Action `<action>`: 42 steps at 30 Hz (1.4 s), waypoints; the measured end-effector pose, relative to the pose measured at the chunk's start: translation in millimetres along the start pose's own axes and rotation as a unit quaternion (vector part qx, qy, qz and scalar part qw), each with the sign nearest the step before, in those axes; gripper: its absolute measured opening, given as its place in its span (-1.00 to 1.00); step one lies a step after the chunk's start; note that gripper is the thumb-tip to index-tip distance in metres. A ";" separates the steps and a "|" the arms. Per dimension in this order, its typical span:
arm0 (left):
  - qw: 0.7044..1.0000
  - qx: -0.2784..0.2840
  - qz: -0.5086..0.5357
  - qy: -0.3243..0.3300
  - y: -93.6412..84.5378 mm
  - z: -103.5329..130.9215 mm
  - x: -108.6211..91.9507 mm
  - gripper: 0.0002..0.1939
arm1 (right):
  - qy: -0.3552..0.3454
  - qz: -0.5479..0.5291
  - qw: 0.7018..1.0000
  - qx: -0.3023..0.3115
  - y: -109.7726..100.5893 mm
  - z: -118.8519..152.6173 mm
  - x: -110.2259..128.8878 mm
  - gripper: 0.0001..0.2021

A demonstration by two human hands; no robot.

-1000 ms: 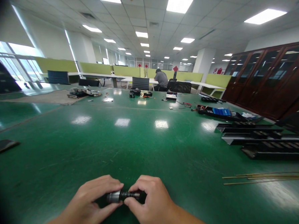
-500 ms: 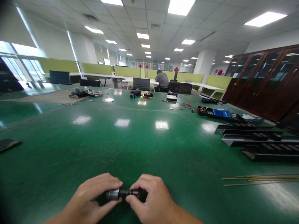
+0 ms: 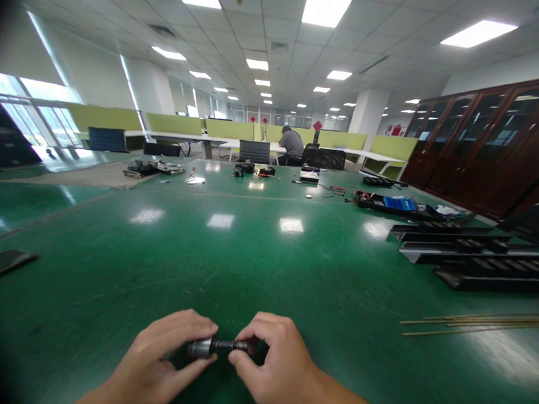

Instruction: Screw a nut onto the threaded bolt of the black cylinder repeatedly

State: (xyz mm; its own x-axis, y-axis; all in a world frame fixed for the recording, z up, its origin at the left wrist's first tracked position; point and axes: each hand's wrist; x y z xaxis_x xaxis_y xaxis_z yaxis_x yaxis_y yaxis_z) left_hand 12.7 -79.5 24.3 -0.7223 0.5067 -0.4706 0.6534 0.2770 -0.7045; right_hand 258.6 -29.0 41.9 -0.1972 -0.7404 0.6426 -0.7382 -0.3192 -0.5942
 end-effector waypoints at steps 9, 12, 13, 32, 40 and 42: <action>1.000 -0.017 -0.002 0.011 -0.7 -0.8 3.3 -0.59 | -0.002 -0.002 1.000 -0.007 -0.8 0.6 -3.2 -0.99; 1.000 -0.019 0.000 0.007 -1.7 -1.0 3.1 -0.58 | -0.002 -0.001 1.000 -0.013 -1.4 0.3 -3.3 -0.99; 1.000 -0.021 0.003 0.006 -2.0 -1.2 2.6 -0.58 | -0.003 -0.002 1.000 -0.016 -1.6 0.3 -3.2 -0.99; 1.000 -0.019 -0.006 -0.007 -4.6 0.0 6.1 -0.58 | -0.018 -0.015 0.999 -0.038 -7.2 -1.0 -2.9 -0.98; 0.997 -0.045 0.001 -0.065 -4.4 -5.5 6.5 -0.62 | -0.026 -0.043 0.995 -0.083 -11.6 -1.3 -3.0 -0.88; 0.991 -0.066 -0.009 -0.116 -10.8 -5.6 13.0 -0.61 | -0.027 -0.052 0.995 -0.085 -11.5 -1.5 -2.9 -0.84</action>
State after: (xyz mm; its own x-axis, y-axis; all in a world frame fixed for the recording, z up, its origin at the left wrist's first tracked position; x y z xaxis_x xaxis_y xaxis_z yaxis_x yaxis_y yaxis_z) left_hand -2.6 -71.3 28.8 -0.7571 0.3038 -0.5783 0.6524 0.3969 -0.6456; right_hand 266.7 -22.3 47.6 -0.0826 -0.7402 0.6672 -0.8523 -0.2945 -0.4323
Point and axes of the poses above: each hand's wrist, its own z-axis away from the middle knuckle, its own y-axis out of the palm, x = y × z, and after that the axes turned 11 degrees about -y, right-handed
